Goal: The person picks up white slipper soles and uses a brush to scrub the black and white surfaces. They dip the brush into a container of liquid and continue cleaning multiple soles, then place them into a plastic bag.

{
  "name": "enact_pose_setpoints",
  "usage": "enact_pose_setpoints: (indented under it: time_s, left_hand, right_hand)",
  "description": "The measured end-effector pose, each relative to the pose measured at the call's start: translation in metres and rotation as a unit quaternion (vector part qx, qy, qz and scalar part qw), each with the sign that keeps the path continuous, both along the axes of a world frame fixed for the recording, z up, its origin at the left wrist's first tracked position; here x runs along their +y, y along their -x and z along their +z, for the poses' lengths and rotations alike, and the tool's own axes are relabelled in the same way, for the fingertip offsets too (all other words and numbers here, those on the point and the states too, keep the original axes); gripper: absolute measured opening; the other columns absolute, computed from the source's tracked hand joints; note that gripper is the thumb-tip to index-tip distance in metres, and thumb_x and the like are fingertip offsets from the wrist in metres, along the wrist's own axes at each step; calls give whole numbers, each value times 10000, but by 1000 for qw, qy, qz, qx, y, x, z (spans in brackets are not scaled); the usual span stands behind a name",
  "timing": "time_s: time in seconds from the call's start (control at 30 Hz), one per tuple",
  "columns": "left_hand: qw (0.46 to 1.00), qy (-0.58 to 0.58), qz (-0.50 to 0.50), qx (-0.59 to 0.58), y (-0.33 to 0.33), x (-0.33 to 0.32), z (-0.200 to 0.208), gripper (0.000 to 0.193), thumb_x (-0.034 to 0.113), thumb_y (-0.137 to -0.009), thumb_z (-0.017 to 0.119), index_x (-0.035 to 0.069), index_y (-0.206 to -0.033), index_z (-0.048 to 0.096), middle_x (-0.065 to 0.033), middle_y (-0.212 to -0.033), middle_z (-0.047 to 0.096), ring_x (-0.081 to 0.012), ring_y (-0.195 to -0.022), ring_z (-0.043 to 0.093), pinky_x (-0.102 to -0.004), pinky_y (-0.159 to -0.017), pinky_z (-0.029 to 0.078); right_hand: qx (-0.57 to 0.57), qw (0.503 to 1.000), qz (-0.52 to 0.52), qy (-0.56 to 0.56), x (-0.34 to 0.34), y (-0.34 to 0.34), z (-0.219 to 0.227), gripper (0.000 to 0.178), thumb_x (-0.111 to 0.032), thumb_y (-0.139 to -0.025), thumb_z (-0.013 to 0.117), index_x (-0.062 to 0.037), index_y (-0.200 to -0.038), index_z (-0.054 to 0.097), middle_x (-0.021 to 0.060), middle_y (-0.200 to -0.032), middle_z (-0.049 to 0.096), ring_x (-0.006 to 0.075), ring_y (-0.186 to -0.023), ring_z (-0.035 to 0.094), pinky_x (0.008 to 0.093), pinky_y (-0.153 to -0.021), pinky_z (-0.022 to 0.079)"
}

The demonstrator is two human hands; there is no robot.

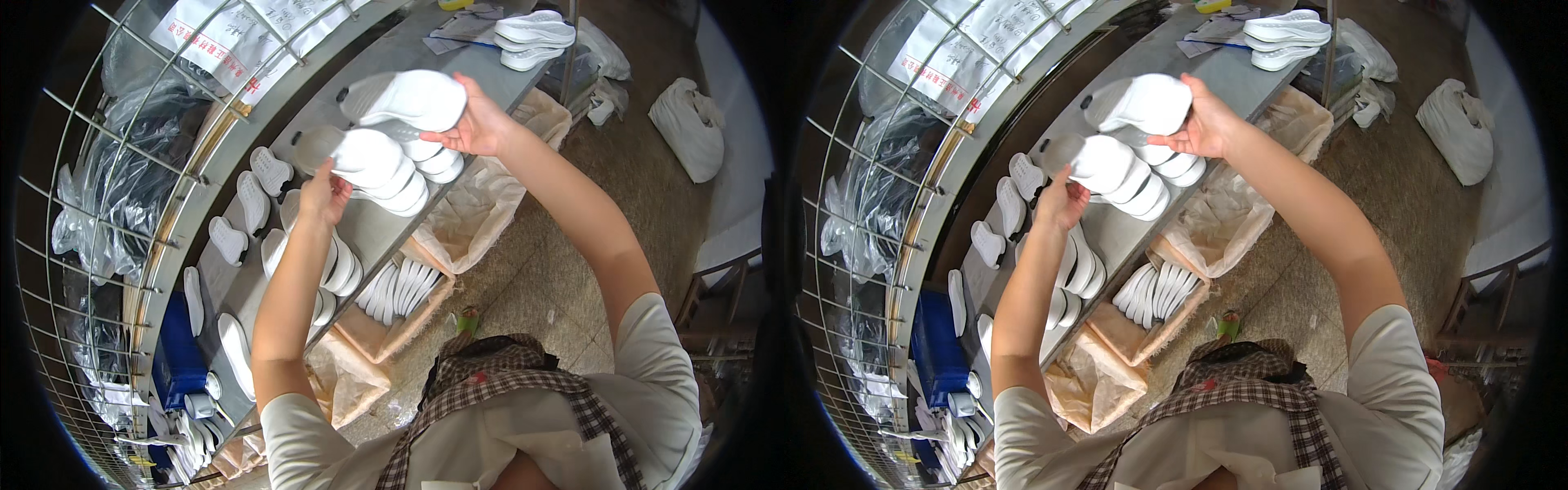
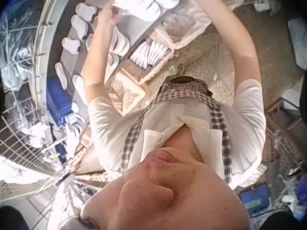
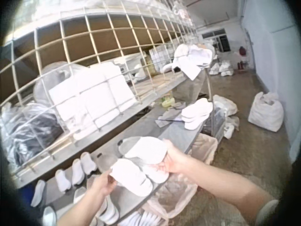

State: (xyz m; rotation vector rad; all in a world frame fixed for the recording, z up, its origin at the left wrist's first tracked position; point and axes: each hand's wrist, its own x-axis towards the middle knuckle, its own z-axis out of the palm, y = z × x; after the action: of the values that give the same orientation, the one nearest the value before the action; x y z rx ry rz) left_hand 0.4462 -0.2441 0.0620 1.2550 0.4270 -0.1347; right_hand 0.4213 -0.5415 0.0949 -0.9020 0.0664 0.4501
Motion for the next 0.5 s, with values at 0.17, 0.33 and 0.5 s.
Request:
enact_pose_setpoints:
  time_s: [0.17,0.33,0.5]
  left_hand:
    - [991,-111,-6,77,4,-3,-17,599,517,-877,530,52,-1230,400,-134,-1261,361,-294,-1056,424,-512,-821,463]
    - [996,10,-27,86,15,-21,-8,713,602,-899,396,149,-1420,218,-140,-1509,22,-444,-1335,160,-644,-934,343]
    - [997,-4,-35,65,10,-35,-7,752,597,-911,357,150,-1452,87,-213,-1497,-5,-479,-1341,119,-670,-934,328]
  right_hand:
    - [-15,967,14,252,7,-45,-19,513,-515,-902,434,-27,-1033,526,99,-764,613,180,-691,617,241,-518,466]
    - [-88,932,-33,350,-3,-56,-45,315,-394,-898,509,-82,-885,552,-4,-605,475,83,-474,407,223,-389,310]
    - [-53,965,-112,230,0,-52,-60,320,-405,-907,500,-89,-911,550,-27,-577,430,75,-463,364,238,-400,298]
